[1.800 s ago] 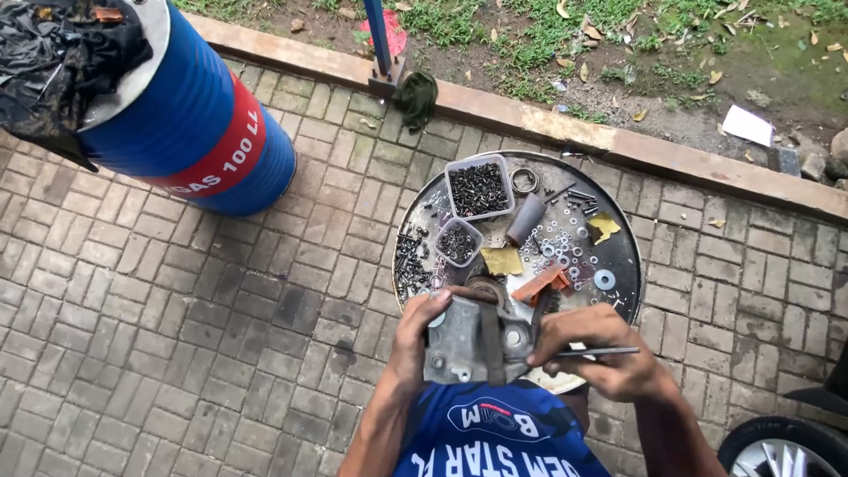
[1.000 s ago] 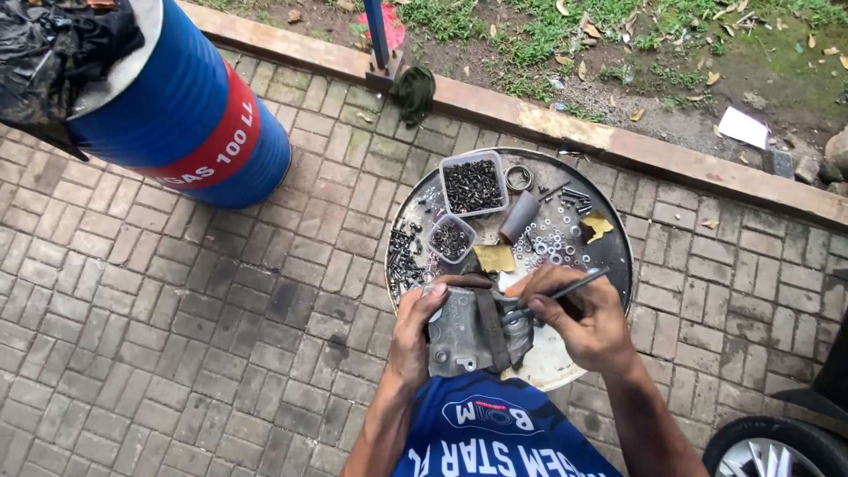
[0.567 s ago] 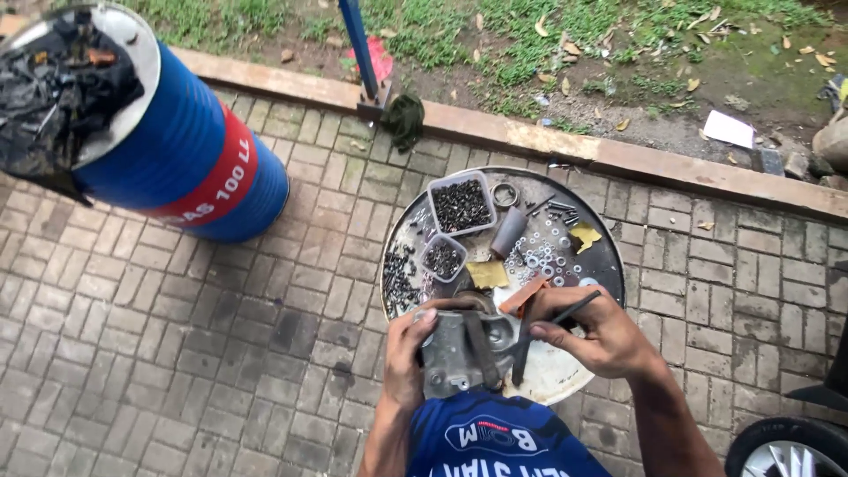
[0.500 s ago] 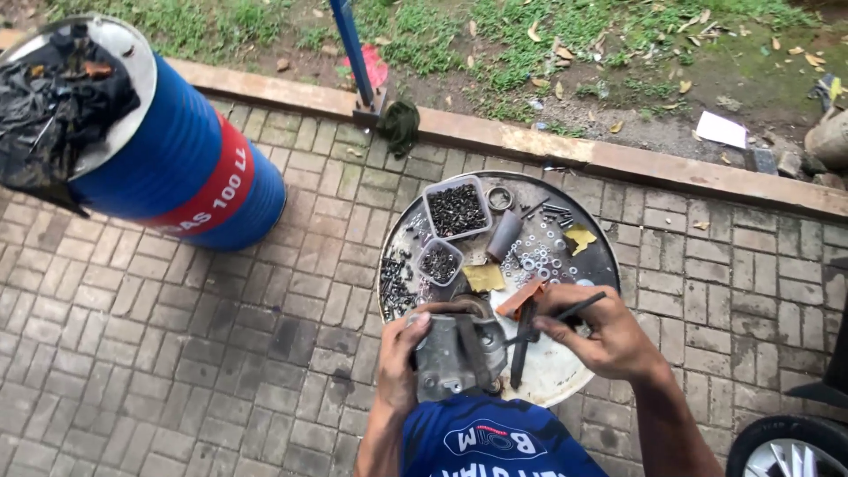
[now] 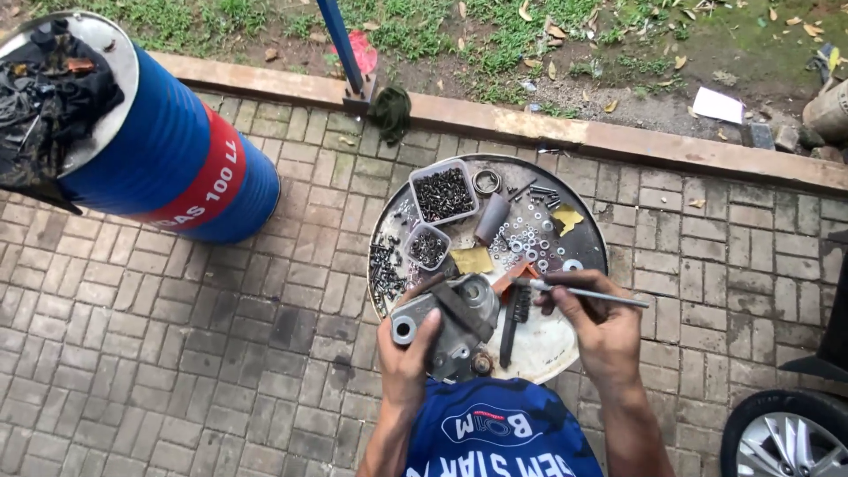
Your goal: A person cleans the interior of a metal mechanical housing using a metal rod tool over a tray of small parts.
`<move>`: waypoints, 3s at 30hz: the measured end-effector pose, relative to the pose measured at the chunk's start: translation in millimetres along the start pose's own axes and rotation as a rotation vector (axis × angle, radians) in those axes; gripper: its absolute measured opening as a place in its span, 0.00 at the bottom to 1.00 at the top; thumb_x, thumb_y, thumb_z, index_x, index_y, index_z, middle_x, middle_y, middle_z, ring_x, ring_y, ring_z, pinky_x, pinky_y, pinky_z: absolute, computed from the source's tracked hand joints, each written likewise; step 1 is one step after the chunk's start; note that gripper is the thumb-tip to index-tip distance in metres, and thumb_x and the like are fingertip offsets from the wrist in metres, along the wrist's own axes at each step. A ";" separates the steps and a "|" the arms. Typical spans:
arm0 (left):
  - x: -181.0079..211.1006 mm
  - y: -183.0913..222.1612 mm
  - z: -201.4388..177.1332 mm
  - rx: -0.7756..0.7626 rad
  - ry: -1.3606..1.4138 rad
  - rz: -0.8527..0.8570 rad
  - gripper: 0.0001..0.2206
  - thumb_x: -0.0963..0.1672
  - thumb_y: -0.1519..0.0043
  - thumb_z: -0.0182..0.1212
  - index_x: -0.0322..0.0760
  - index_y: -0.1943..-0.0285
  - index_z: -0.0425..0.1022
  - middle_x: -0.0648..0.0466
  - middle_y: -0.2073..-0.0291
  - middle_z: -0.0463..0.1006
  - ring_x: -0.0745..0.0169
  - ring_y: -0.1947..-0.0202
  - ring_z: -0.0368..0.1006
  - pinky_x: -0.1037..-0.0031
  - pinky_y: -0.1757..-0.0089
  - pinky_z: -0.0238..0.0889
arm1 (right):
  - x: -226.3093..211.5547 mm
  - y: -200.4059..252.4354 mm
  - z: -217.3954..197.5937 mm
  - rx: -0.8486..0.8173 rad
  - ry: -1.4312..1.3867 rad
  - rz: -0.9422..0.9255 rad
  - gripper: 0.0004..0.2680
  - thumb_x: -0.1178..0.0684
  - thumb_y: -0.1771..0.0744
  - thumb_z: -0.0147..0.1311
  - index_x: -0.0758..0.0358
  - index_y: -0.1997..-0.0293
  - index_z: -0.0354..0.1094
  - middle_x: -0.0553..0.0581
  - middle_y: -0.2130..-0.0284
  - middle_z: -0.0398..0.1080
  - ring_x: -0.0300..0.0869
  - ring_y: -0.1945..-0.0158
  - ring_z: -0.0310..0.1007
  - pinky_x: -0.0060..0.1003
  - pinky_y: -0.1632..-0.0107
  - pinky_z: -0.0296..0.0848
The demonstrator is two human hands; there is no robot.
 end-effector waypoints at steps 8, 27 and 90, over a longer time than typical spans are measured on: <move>12.0 25.1 12.0 0.055 -0.426 0.223 0.24 0.51 0.45 0.65 0.30 0.47 0.78 0.47 0.67 0.86 0.61 0.73 0.82 0.77 0.72 0.77 | -6.0 9.2 7.7 -0.133 0.125 -0.193 0.05 0.54 0.30 0.53 0.63 0.60 0.70 0.57 0.67 0.76 0.41 0.73 0.78 0.30 0.70 0.82; 0.9 23.6 18.0 0.074 -0.483 0.409 0.20 0.49 0.41 0.62 0.29 0.47 0.77 0.45 0.64 0.86 0.58 0.68 0.84 0.78 0.66 0.79 | 8.9 -1.6 19.6 -0.452 0.486 -0.731 0.05 0.64 0.37 0.57 0.68 0.60 0.73 0.60 0.68 0.79 0.45 0.69 0.83 0.32 0.66 0.86; -2.6 4.5 9.1 -0.046 -0.108 0.151 0.26 0.53 0.46 0.64 0.27 0.49 0.80 0.41 0.61 0.86 0.52 0.68 0.83 0.68 0.69 0.80 | -84.4 -37.8 34.5 -0.711 0.547 -0.838 0.07 0.67 0.34 0.51 0.66 0.61 0.75 0.57 0.69 0.80 0.43 0.68 0.83 0.33 0.61 0.83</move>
Point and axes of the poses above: each hand's wrist, its own y-axis away from the middle knuckle, its own z-axis out of the palm, x = y × z, the point moved 2 cm from there along -y, towards the middle knuckle
